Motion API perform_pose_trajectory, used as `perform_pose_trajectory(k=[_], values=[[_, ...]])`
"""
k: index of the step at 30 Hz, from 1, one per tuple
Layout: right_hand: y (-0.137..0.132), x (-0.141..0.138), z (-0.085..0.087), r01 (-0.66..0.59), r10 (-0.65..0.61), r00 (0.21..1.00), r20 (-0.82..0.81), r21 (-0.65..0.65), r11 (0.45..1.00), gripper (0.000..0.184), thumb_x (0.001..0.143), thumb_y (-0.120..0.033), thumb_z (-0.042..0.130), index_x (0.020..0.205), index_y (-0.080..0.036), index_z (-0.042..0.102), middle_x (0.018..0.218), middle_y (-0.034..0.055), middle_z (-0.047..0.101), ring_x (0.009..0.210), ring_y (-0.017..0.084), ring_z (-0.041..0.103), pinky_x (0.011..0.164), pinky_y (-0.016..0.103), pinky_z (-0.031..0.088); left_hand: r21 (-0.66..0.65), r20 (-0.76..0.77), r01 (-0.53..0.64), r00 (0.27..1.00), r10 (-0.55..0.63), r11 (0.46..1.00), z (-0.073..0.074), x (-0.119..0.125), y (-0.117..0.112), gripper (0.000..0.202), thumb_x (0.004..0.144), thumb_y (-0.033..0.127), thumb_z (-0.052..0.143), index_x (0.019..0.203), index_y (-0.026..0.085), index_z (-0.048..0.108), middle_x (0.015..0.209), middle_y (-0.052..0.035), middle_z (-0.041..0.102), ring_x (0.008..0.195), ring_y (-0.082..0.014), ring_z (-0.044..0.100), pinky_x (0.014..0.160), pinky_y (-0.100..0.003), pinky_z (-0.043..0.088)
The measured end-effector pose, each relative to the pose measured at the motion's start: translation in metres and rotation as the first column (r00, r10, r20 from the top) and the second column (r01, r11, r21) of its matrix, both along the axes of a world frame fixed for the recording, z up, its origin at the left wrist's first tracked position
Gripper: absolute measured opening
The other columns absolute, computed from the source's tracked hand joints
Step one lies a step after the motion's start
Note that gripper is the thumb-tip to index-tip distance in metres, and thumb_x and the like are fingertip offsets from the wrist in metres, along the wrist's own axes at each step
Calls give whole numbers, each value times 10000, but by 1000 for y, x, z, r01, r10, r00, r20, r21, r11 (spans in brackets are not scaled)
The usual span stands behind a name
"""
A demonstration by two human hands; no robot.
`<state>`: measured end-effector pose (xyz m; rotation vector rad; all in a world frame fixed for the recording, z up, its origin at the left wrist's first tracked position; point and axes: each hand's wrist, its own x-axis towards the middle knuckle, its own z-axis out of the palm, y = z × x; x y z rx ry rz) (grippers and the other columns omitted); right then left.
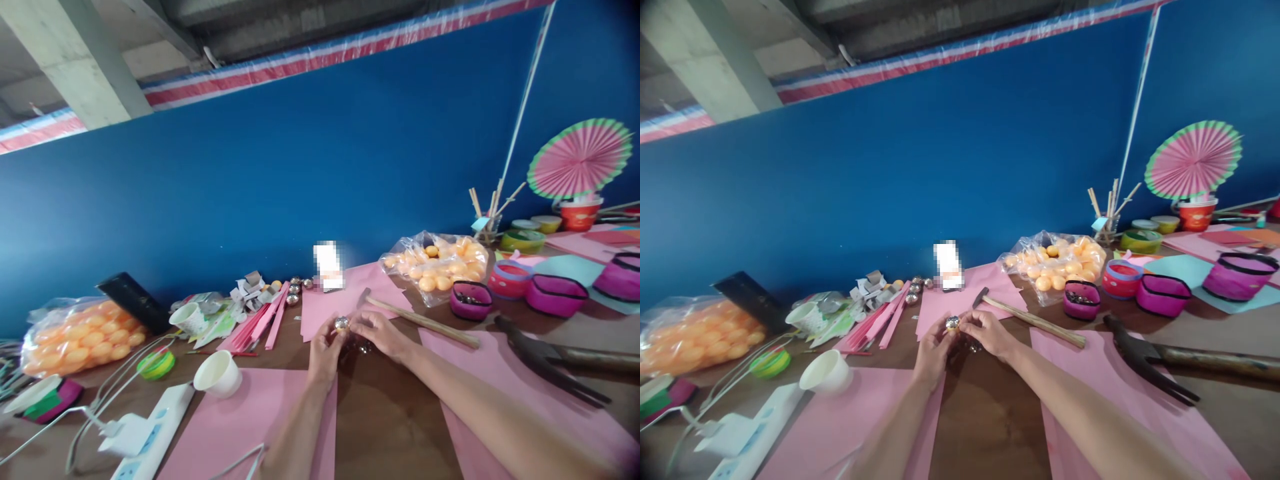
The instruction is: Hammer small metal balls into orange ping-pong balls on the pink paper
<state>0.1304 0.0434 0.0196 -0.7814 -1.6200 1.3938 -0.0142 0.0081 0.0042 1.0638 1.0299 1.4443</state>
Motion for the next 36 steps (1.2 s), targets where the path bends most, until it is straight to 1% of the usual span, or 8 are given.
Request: perform_pose_trajectory(k=[6,13,21,24,29,36], values=[[-3,0,4,-17,17,1000,-6,-26,1000,250,740,-397,565,726,-148,579,701,9,578,633,121,512,612,249,396,-21,15,-12,1000,12,1000,-1,0,-1,544,683,287,643,1191,174,483,1100,-99,603,1035,-229,541,915,-376,400],[-3,1,2,-27,27,999,25,-23,999,284,738,-436,555,734,-153,584,700,10,592,637,128,523,619,255,404,-17,25,-8,1000,9,1000,-5,-2,0,542,691,296,638,1195,177,480,1138,-96,581,1042,-223,537,918,-363,400],[-2,1,3,-26,27,999,47,-21,999,306,734,-459,546,737,-156,588,725,23,610,662,142,543,627,261,418,-10,22,6,1000,-6,1000,-3,-2,-2,559,698,312,632,1210,161,464,1114,-112,592,1045,-235,534,929,-386,388],[-2,1,4,-26,27,998,48,-14,1000,305,736,-455,546,745,-154,593,746,25,614,682,145,547,640,262,418,-18,-3,5,1000,-5,1000,-4,-3,-1,572,693,311,637,1217,164,458,1113,-113,593,1038,-238,538,931,-396,384],[-1,1,2,-41,41,999,34,4,999,292,747,-435,543,758,-149,601,769,29,620,709,150,555,661,272,420,2,-36,-2,999,2,1000,-6,-3,0,554,694,310,634,1207,175,473,1107,-98,599,1043,-232,535,935,-384,381],[-2,2,3,-45,45,997,55,-3,999,278,736,-422,558,762,-150,611,767,34,623,723,162,559,667,282,426,-9,-14,-14,1000,14,1000,-4,-1,0,535,677,284,652,1179,177,502,1129,-89,588,1049,-232,532,926,-374,393]])
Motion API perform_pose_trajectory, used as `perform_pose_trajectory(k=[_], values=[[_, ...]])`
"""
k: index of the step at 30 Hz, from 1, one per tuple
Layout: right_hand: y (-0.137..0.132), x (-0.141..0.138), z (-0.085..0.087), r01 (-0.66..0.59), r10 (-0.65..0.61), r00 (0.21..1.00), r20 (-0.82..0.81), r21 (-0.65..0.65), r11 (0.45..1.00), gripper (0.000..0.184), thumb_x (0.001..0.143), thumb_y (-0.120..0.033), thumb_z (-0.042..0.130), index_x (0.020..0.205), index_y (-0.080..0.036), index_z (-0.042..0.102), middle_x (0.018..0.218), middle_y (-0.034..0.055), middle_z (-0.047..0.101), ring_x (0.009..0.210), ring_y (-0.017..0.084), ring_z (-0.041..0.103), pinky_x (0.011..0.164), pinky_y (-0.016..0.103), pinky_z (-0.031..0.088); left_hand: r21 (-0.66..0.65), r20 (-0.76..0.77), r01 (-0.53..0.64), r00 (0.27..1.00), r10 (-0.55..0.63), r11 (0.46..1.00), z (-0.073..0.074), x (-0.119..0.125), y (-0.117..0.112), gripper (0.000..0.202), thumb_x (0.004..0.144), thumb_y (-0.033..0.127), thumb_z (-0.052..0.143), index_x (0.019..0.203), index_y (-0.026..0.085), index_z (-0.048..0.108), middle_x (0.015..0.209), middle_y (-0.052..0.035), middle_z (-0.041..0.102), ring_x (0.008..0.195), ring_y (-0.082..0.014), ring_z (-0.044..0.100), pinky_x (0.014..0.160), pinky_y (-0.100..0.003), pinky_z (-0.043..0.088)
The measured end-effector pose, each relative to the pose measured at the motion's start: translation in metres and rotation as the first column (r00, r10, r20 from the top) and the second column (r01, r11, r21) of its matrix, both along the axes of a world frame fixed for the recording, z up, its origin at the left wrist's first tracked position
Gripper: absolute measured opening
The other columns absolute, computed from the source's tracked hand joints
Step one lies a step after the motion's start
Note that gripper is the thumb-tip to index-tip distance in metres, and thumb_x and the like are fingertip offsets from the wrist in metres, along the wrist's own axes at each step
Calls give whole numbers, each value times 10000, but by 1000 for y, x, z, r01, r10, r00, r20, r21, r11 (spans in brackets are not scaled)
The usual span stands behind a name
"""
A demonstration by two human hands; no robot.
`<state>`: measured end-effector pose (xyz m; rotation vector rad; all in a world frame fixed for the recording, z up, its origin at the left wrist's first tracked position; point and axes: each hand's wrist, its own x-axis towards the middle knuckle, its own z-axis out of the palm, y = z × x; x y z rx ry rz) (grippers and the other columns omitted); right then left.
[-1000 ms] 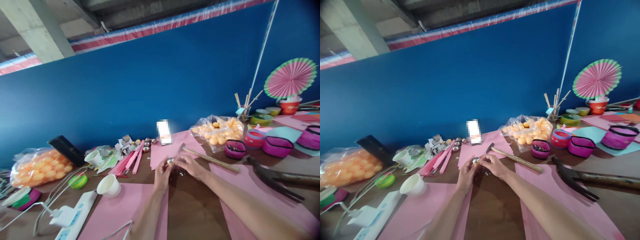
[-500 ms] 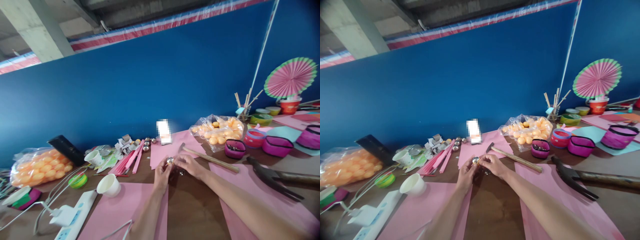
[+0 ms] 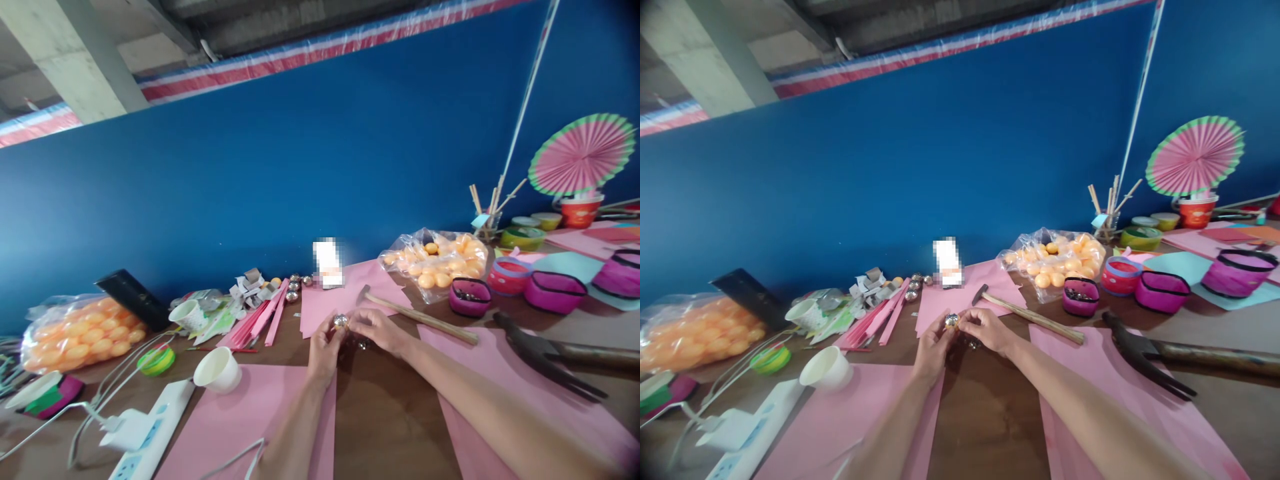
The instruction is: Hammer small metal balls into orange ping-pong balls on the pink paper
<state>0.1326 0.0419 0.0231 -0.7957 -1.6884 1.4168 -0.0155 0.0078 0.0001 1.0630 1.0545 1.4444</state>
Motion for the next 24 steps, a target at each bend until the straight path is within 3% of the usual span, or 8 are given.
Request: perform_pose_trajectory(k=[14,24], values=[[0,1,1,6,-6,1000,27,18,1000,268,729,-418,564,732,-153,604,813,38,625,727,154,553,666,271,426,-2,26,8,1000,-8,1000,2,2,-1,513,678,268,651,1164,179,513,1124,-76,593,1035,-222,540,918,-360,401],[7,3,-2,9,-9,1000,23,6,1000,248,699,-392,593,720,-146,617,809,43,639,726,160,570,676,287,439,60,-108,-30,993,36,998,3,3,-2,434,675,249,642,1098,185,570,1105,-57,603,1033,-219,536,928,-350,380]])
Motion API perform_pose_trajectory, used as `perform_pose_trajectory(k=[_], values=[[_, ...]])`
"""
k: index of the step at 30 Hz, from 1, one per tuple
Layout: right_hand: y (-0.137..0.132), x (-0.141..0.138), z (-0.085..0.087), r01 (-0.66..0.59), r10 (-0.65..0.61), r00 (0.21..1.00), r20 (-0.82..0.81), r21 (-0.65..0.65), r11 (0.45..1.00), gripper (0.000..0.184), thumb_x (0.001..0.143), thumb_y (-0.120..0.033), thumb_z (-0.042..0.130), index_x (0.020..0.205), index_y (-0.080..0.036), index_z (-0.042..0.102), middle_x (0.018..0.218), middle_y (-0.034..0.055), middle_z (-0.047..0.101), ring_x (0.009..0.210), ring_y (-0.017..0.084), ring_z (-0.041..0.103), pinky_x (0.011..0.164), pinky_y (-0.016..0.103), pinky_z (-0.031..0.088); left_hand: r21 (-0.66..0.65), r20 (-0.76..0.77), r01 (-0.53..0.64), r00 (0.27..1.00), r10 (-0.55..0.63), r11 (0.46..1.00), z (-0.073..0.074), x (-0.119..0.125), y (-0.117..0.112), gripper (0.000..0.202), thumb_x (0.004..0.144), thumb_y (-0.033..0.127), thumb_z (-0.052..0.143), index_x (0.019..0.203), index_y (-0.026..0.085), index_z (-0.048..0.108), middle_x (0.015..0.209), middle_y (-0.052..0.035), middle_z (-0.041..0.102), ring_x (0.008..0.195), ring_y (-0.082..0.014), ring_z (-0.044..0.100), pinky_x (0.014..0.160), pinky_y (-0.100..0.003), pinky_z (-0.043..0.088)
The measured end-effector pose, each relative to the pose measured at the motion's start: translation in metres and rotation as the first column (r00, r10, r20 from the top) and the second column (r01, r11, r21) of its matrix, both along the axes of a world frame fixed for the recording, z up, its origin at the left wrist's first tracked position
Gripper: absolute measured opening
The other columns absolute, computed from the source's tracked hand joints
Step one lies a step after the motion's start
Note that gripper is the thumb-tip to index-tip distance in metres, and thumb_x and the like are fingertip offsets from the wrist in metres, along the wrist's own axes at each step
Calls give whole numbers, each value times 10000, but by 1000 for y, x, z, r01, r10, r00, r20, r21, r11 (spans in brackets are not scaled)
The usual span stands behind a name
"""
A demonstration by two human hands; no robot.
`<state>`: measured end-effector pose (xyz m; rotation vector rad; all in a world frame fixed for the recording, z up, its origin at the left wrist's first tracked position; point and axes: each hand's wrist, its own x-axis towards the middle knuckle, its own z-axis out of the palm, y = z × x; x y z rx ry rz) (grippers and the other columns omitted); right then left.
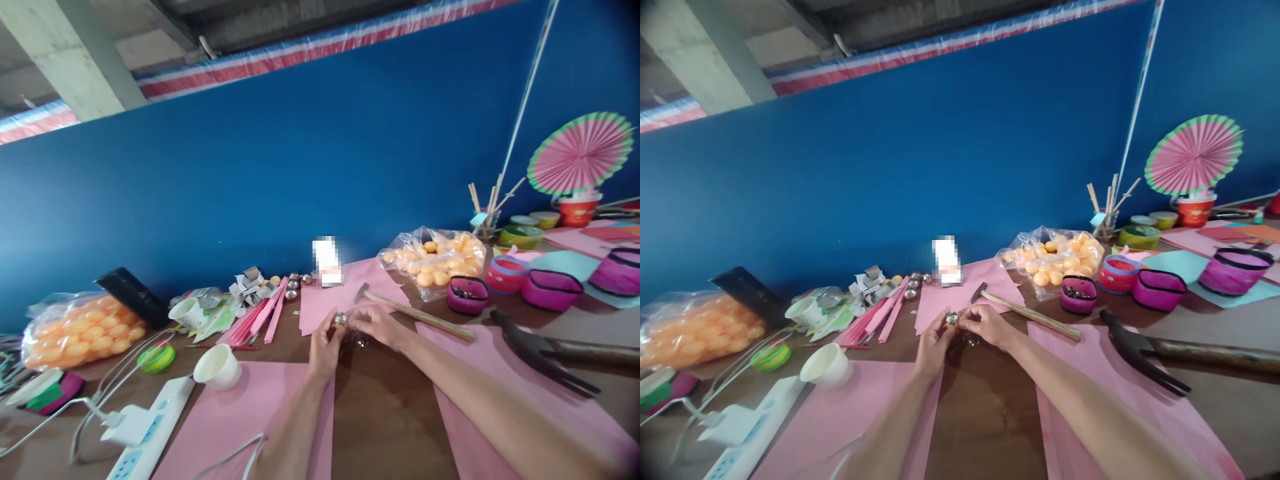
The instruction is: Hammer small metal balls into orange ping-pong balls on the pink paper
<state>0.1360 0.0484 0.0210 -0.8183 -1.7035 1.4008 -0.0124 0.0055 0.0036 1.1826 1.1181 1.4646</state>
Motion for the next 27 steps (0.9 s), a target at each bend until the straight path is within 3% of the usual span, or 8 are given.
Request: perform_pose_trajectory(k=[10,16,19,21,27], values=[[0,-2,-5,73,-73,997,-2,21,997,252,665,-385,619,740,-145,598,784,32,632,715,153,568,676,286,436,72,-153,-42,987,53,997,1,1,-2,442,690,257,621,1124,201,557,1059,-47,625,1017,-226,539,937,-370,362],[0,-5,-3,159,-161,987,15,91,983,277,652,-403,633,754,-159,549,711,-3,592,648,130,537,610,262,424,49,-108,-3,994,8,999,-5,0,0,460,712,276,605,1159,199,525,1114,-60,597,1064,-226,515,954,-375,350],[1,-7,-3,171,-174,985,16,108,979,277,673,-418,607,748,-155,567,711,7,599,674,143,550,638,272,432,63,-102,-41,994,47,997,-7,-2,3,450,715,294,607,1149,201,532,1150,-70,572,1101,-227,486,977,-375,323],[1,-6,-3,189,-192,981,8,136,973,279,693,-418,584,775,-152,591,770,25,618,742,159,565,707,290,435,66,-62,-64,996,68,996,-8,-1,3,453,701,298,625,1133,192,542,1143,-77,573,1102,-228,484,984,-374,316],[-1,4,11,218,-223,974,23,142,966,288,727,-407,535,856,-156,595,848,44,634,798,165,589,736,307,457,-45,342,-27,939,40,999,2,0,4,435,684,279,652,1096,210,533,1075,-62,580,979,-179,562,905,-357,410]])
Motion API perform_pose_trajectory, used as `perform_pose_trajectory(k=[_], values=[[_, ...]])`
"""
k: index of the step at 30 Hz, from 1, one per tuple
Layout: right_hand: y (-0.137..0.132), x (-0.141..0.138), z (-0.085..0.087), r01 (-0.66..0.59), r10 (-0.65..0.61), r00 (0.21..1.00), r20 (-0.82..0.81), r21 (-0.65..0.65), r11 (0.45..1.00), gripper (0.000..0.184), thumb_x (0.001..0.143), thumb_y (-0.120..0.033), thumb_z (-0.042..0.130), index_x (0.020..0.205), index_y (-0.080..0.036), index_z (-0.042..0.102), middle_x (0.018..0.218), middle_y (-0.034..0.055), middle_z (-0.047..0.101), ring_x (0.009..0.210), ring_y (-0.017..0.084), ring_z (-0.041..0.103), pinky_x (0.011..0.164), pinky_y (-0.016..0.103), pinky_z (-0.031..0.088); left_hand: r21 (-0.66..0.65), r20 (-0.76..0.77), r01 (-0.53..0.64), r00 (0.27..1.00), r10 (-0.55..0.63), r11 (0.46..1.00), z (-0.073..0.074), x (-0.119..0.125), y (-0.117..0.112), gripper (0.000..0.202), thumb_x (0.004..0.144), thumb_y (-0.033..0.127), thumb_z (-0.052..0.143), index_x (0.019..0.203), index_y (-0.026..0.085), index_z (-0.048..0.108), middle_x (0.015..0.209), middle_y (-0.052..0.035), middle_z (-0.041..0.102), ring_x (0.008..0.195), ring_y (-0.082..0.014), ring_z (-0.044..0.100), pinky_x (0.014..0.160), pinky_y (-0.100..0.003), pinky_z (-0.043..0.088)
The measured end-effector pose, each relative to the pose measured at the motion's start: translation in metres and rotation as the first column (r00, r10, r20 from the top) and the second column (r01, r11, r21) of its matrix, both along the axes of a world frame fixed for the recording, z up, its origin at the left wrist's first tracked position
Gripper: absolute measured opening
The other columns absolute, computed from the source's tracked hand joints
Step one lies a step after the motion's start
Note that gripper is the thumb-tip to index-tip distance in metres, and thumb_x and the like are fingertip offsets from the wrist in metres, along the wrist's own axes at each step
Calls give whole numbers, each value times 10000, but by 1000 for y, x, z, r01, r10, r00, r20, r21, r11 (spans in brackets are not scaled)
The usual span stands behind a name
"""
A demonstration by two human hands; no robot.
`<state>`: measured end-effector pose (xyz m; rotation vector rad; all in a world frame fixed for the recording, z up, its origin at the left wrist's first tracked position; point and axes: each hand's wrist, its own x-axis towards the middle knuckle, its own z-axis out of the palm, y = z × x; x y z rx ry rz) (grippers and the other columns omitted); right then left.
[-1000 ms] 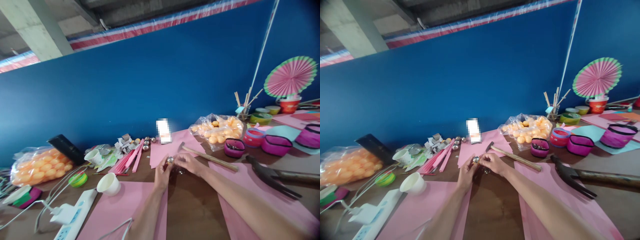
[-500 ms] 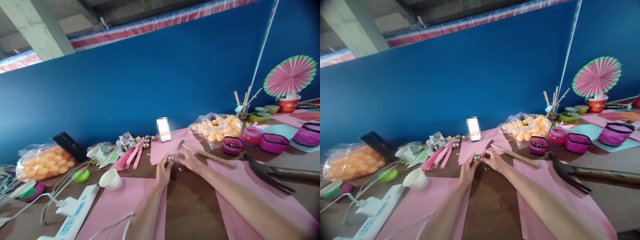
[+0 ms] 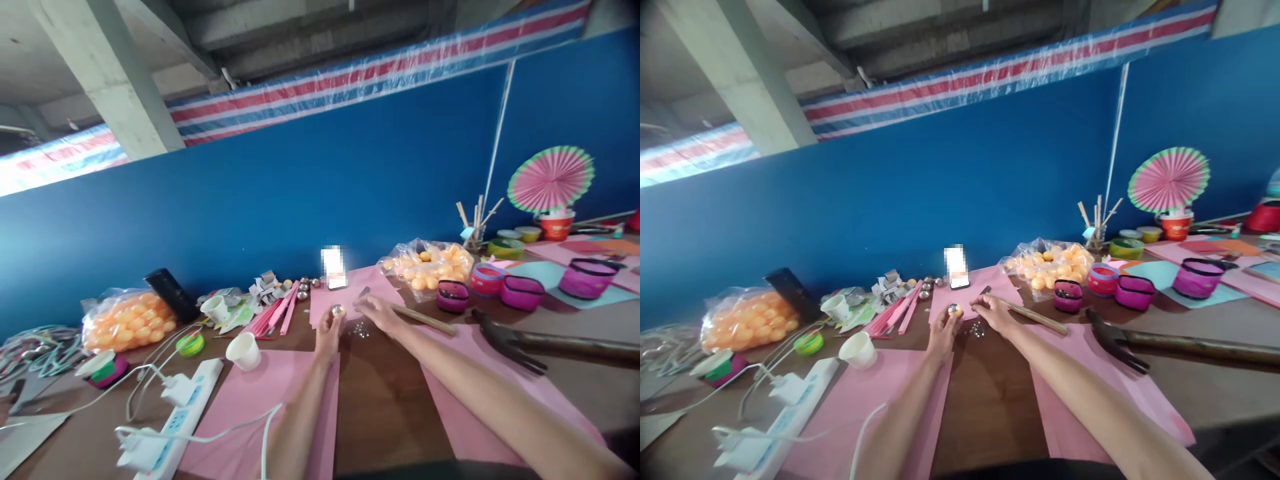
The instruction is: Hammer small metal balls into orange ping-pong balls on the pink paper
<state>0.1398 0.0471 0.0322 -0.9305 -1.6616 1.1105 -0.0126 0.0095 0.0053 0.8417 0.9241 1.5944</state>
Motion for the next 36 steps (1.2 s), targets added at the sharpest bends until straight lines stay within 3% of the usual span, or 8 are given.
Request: perform_pose_trajectory(k=[8,12,17,19,20,25,31,36], values=[[-8,11,43,8,-12,996,85,46,999,292,801,-400,424,876,-150,556,852,61,649,775,139,613,677,271,486,18,28,87,996,-88,996,32,-9,1,317,712,320,617,1013,230,575,1102,-55,556,1095,-187,474,876,-334,414],[-16,17,54,12,-32,983,181,110,994,292,821,-370,393,922,-150,556,869,71,652,783,153,610,688,290,473,47,24,76,997,-77,996,44,-12,5,351,704,309,626,1043,245,558,1139,-52,541,1102,-180,468,871,-320,411],[-67,11,39,-111,29,933,360,208,972,208,722,-294,552,877,-178,628,924,68,646,883,210,573,826,346,399,71,38,57,998,-59,996,51,-15,13,344,710,344,616,1032,244,548,1137,-54,542,1066,-171,502,866,-317,416],[-100,-2,26,-352,120,807,578,307,884,275,761,-309,505,994,-198,601,1033,67,612,964,207,541,854,327,387,66,45,45,998,-48,997,52,-16,16,348,714,357,608,1036,243,540,1122,-56,551,1038,-162,523,859,-310,420],[-116,-10,19,-411,121,769,628,340,846,297,785,-318,474,1038,-208,583,1090,66,586,1023,203,508,886,322,368,58,48,36,998,-39,998,52,-16,16,347,715,365,606,1032,244,537,1110,-54,557,1015,-154,536,853,-305,424],[-171,-38,-3,-488,54,666,744,379,786,459,752,-470,506,1148,-238,508,1275,88,440,1208,255,324,996,451,211,32,17,27,999,-27,999,51,-16,8,353,710,370,608,1027,232,536,1059,-55,579,934,-142,578,812,-294,448],[-169,-43,-4,-425,-8,602,799,329,844,479,780,-494,446,1179,-229,469,1287,119,423,1227,270,292,975,529,182,-1,-102,-36,994,36,999,34,-20,-17,399,683,349,636,1045,213,537,932,-52,602,778,-115,604,709,-258,480],[-161,-50,-5,-399,-59,606,794,367,840,496,770,-515,446,1165,-216,474,1246,123,461,1191,278,338,964,524,204,13,-231,-118,966,118,993,11,-19,-39,412,662,355,643,1026,183,555,853,-49,613,720,-121,603,650,-245,490]])
